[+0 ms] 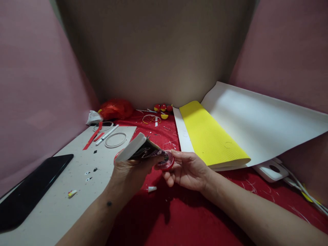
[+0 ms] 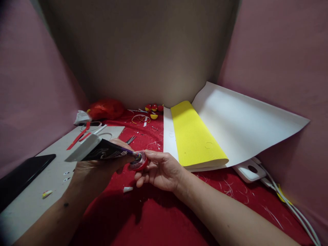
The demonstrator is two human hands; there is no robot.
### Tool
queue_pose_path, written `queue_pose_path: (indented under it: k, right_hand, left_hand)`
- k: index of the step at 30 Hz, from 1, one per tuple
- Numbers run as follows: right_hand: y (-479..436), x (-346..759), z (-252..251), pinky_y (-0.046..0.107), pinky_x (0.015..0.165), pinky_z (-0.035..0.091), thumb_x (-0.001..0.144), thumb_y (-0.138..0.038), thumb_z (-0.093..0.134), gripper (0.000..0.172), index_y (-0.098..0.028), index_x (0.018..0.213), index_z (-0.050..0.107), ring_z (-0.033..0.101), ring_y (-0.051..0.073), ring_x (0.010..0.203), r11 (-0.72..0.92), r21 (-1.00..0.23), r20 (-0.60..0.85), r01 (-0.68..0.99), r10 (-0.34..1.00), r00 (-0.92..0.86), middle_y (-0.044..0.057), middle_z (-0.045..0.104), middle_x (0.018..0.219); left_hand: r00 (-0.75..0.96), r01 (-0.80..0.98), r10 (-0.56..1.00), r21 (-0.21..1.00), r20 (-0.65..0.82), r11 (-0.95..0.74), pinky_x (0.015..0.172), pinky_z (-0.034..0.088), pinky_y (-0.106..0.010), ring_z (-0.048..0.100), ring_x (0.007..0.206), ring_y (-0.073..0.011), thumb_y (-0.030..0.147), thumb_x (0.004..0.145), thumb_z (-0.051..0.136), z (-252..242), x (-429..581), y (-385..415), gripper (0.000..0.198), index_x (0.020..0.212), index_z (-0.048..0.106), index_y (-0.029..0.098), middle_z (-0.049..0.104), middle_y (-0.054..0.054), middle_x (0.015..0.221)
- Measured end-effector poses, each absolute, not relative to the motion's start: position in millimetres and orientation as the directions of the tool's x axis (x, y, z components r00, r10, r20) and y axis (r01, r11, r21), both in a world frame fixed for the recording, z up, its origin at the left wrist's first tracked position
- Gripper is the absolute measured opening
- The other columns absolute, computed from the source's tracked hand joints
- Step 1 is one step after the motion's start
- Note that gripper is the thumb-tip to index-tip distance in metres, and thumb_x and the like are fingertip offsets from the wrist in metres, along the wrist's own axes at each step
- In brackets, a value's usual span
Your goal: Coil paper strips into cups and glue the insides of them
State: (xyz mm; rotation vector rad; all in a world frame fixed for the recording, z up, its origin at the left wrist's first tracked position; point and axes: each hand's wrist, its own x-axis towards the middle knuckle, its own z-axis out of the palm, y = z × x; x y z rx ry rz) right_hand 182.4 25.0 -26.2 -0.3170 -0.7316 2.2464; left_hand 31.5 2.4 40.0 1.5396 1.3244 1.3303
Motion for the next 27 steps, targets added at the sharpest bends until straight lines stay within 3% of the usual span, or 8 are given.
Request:
queue_pose_path:
  k: [5, 13, 27]
  right_hand:
    - [25.4, 181.8, -26.7, 0.03, 0.054, 0.052, 0.084, -0.023, 0.045, 0.016, -0.011, 0.089, 0.054, 0.066, 0.02, 0.061, -0.58, -0.576, -0.024, -0.576, 0.716, -0.697, 0.01, 0.066, 0.077]
    - [27.0, 181.5, -27.3, 0.031, 0.054, 0.053, 0.087, -0.025, 0.04, 0.021, -0.01, 0.087, 0.055, 0.065, 0.019, 0.06, -0.573, -0.592, -0.025, -0.567, 0.716, -0.697, 0.012, 0.066, 0.079]
    - [26.3, 182.1, -27.7, 0.03, 0.053, 0.052, 0.089, -0.025, 0.038, 0.024, -0.008, 0.091, 0.055, 0.066, 0.019, 0.059, -0.593, -0.578, -0.05, -0.561, 0.712, -0.701, 0.013, 0.065, 0.08]
  left_hand:
    - [-0.062, 0.183, 0.964, 0.952, 0.259, -0.245, 0.042, 0.037, -0.019, 0.043, 0.042, -0.007, 0.012, 0.055, 0.066, 37.7, 32.9, 4.2, 0.017, 0.051, 0.051, 0.018, 0.052, 0.007, 0.046]
    - [0.04, 0.187, 0.921, 0.903, 0.388, -0.388, 0.039, 0.032, -0.017, 0.041, 0.041, -0.0049, 0.009, 0.059, 0.066, 34.2, 27.7, 5.1, 0.017, 0.053, 0.052, 0.017, 0.051, 0.007, 0.046]
    - [0.11, 0.257, 0.878, 0.84, 0.467, -0.479, 0.043, 0.036, -0.017, 0.045, 0.047, -0.0059, 0.019, 0.069, 0.068, 30.9, 20.6, 7.1, 0.011, 0.063, 0.06, 0.015, 0.055, 0.005, 0.055]
